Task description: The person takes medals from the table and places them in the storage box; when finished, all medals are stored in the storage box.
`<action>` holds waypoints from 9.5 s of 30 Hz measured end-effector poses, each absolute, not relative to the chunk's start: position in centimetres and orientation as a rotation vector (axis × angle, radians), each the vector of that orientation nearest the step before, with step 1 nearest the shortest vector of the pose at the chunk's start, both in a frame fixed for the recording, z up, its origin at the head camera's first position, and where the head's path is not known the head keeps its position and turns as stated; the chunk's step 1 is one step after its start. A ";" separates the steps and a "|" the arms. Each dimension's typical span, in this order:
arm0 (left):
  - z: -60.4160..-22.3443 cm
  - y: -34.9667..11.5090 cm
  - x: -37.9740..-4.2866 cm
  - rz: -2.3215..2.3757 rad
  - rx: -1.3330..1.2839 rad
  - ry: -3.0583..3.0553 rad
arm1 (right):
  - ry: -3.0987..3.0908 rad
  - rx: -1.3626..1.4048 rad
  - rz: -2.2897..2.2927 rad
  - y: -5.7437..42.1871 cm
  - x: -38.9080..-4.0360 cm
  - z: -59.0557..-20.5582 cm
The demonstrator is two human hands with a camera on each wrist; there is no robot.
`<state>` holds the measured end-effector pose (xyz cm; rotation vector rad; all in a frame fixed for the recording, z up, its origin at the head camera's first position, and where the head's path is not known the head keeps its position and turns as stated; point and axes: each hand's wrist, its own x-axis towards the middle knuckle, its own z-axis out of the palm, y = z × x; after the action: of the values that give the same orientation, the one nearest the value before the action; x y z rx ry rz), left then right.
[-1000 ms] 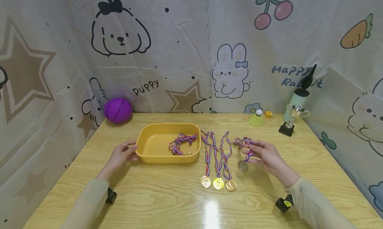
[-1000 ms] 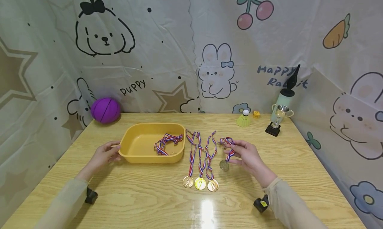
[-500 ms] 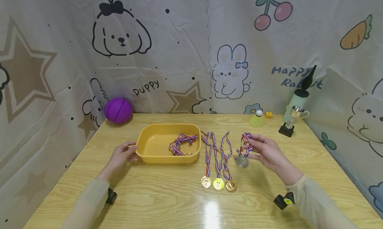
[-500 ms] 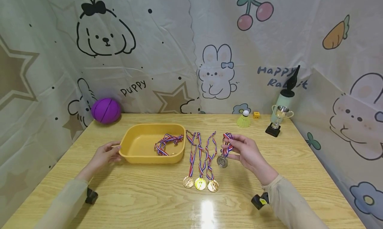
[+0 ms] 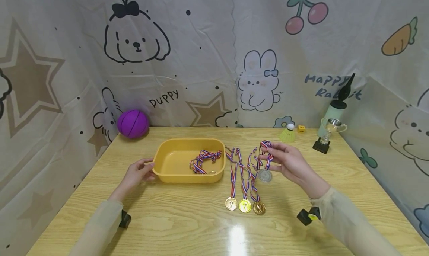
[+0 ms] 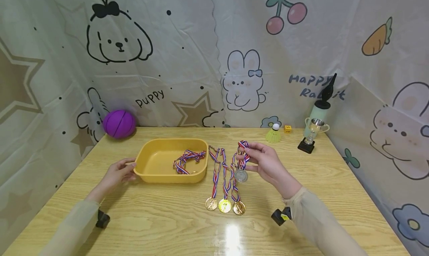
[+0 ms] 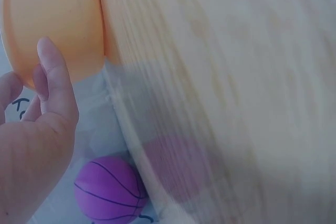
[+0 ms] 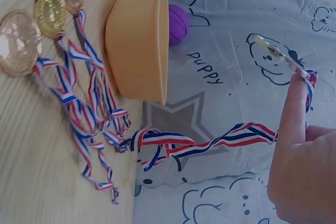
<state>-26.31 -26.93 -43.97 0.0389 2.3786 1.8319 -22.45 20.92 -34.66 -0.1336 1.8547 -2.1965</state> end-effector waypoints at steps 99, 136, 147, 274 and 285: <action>-43.7 -26.7 -26.2 1.813 0.042 2.407 | 2.158 -0.145 -1.910 2.5 -29.3 -40.6; -43.8 -26.7 -26.2 1.815 0.036 2.396 | 2.261 -0.245 -1.847 4.2 -29.5 -40.6; -43.7 -26.7 -26.2 1.827 0.032 2.388 | 2.176 -0.274 -1.911 6.7 -28.8 -39.4; -43.5 -26.4 -26.1 1.868 0.039 2.344 | 2.397 0.229 -1.534 19.3 -24.3 -44.5; -43.7 -26.6 -26.2 1.852 0.035 2.345 | 2.221 0.250 -1.675 19.8 -24.2 -44.2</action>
<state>-26.19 -26.56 -43.75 0.0346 2.3455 1.8523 -24.24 19.84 -44.24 0.2502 2.2215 -1.6748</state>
